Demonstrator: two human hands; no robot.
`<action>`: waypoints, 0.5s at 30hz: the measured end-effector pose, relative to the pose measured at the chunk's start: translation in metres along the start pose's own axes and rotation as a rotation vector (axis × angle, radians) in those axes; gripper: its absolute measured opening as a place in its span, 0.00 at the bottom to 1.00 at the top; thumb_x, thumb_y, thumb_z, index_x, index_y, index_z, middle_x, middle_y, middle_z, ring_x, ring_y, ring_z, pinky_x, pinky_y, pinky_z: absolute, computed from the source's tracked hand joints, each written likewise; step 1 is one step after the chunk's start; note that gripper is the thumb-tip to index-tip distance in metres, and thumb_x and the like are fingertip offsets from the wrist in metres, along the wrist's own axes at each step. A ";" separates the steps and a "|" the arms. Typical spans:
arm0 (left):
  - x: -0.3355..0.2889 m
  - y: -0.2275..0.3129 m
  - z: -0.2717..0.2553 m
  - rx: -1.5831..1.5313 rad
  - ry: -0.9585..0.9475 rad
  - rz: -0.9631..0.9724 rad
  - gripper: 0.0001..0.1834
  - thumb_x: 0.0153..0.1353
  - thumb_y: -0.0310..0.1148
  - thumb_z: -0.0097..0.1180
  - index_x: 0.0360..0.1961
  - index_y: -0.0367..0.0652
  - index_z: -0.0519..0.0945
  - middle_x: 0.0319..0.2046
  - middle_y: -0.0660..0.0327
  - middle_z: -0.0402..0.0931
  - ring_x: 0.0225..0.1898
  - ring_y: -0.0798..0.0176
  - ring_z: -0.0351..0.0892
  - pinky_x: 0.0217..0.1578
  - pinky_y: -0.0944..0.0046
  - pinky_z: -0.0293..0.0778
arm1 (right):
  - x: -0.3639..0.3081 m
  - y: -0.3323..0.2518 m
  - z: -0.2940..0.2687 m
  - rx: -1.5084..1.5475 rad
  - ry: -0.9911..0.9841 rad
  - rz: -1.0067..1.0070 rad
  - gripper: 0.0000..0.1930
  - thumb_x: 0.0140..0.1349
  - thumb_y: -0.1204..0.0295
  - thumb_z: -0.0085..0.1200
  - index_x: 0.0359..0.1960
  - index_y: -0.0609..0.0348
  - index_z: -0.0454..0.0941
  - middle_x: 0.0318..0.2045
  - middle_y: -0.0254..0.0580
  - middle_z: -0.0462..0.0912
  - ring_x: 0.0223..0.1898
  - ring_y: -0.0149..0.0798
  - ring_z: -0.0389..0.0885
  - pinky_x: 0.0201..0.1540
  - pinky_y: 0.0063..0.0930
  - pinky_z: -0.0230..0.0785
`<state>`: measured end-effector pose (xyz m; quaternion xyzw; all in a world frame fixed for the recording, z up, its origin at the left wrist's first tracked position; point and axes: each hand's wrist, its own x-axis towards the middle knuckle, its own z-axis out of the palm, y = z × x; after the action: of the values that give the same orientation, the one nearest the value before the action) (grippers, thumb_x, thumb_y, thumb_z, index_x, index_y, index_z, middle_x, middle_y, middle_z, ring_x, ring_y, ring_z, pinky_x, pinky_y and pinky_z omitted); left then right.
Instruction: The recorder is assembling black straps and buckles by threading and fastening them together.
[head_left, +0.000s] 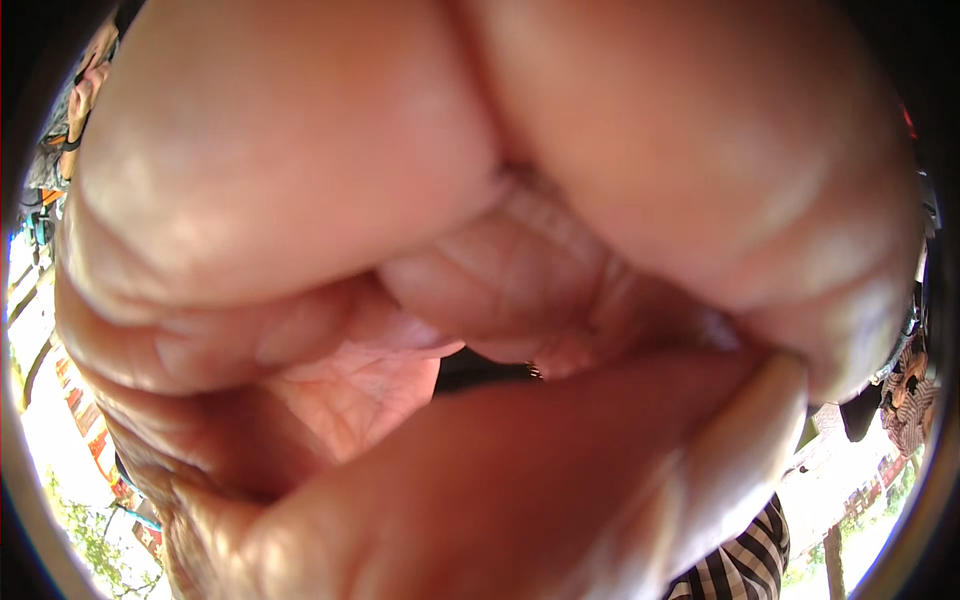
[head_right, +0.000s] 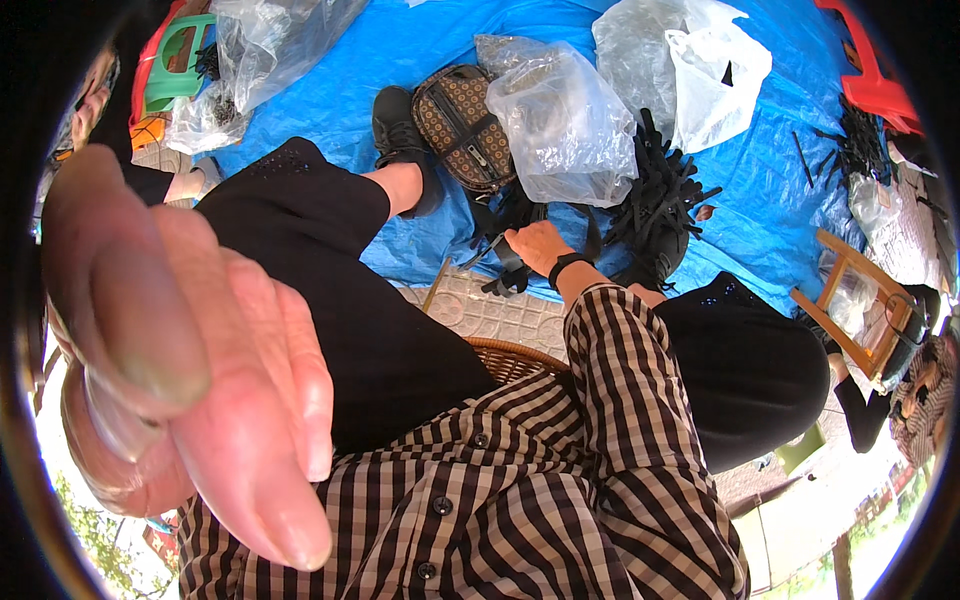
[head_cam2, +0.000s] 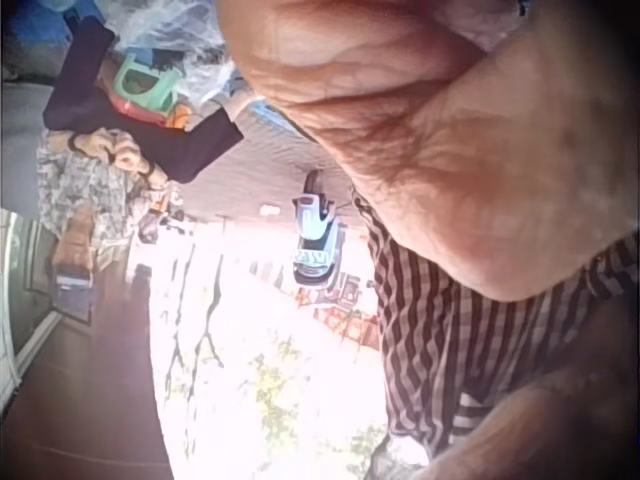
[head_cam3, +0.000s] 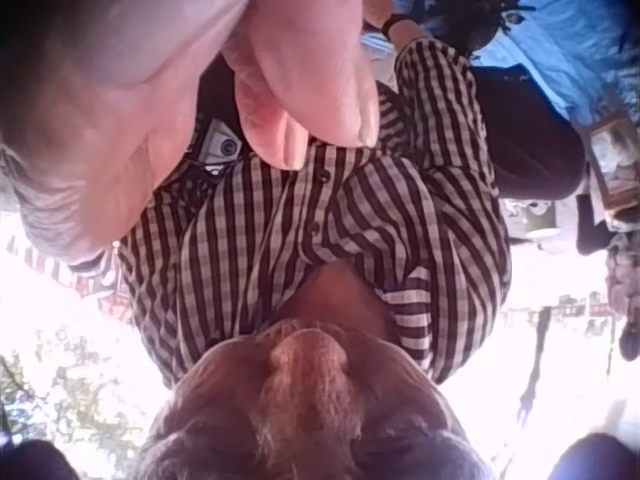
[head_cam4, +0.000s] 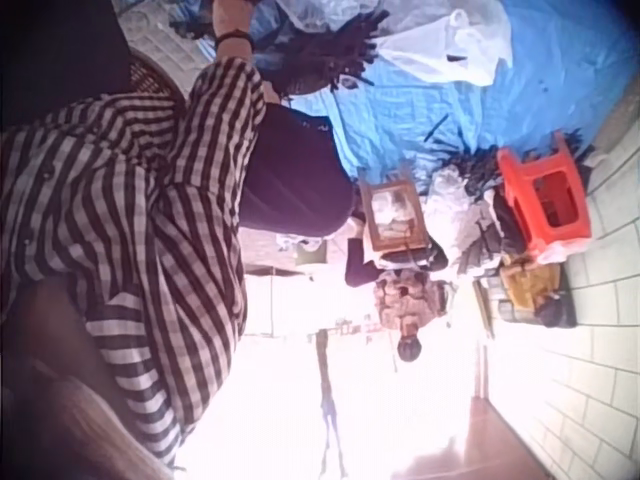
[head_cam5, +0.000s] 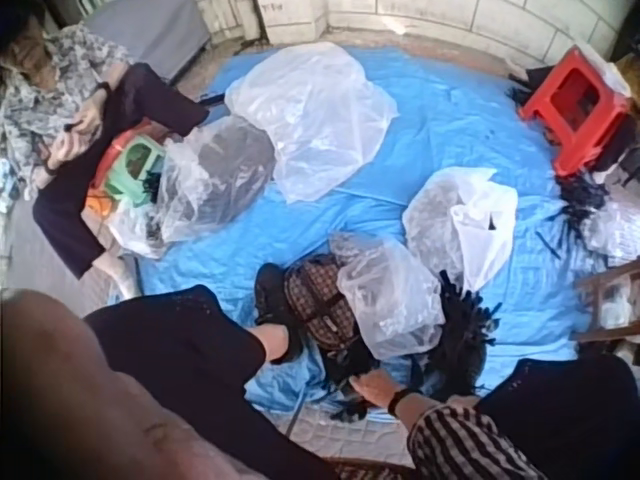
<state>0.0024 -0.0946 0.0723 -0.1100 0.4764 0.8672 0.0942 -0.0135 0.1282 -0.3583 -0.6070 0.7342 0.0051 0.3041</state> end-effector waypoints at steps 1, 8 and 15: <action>0.000 0.001 0.000 0.018 0.014 -0.011 0.14 0.61 0.36 0.51 0.38 0.37 0.66 0.13 0.46 0.74 0.07 0.56 0.71 0.11 0.61 0.72 | 0.004 -0.003 0.000 0.005 0.012 -0.031 0.10 0.53 0.74 0.48 0.38 0.56 0.70 0.16 0.39 0.77 0.23 0.43 0.80 0.25 0.35 0.69; 0.001 -0.001 -0.002 0.029 0.008 -0.044 0.14 0.60 0.38 0.53 0.38 0.40 0.66 0.12 0.50 0.73 0.07 0.58 0.70 0.12 0.62 0.71 | -0.008 0.003 -0.020 0.118 0.060 0.035 0.10 0.54 0.73 0.47 0.39 0.57 0.72 0.17 0.41 0.77 0.23 0.44 0.79 0.26 0.36 0.69; -0.007 -0.007 -0.004 -0.025 0.032 0.038 0.13 0.60 0.35 0.53 0.39 0.39 0.66 0.18 0.53 0.74 0.12 0.58 0.74 0.13 0.62 0.72 | -0.052 0.007 0.011 -0.085 -0.111 -0.206 0.10 0.54 0.72 0.47 0.35 0.64 0.72 0.16 0.42 0.78 0.21 0.43 0.79 0.21 0.35 0.68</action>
<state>0.0113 -0.0943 0.0663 -0.1161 0.4690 0.8728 0.0685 -0.0104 0.1800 -0.3466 -0.6902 0.6492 0.0389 0.3172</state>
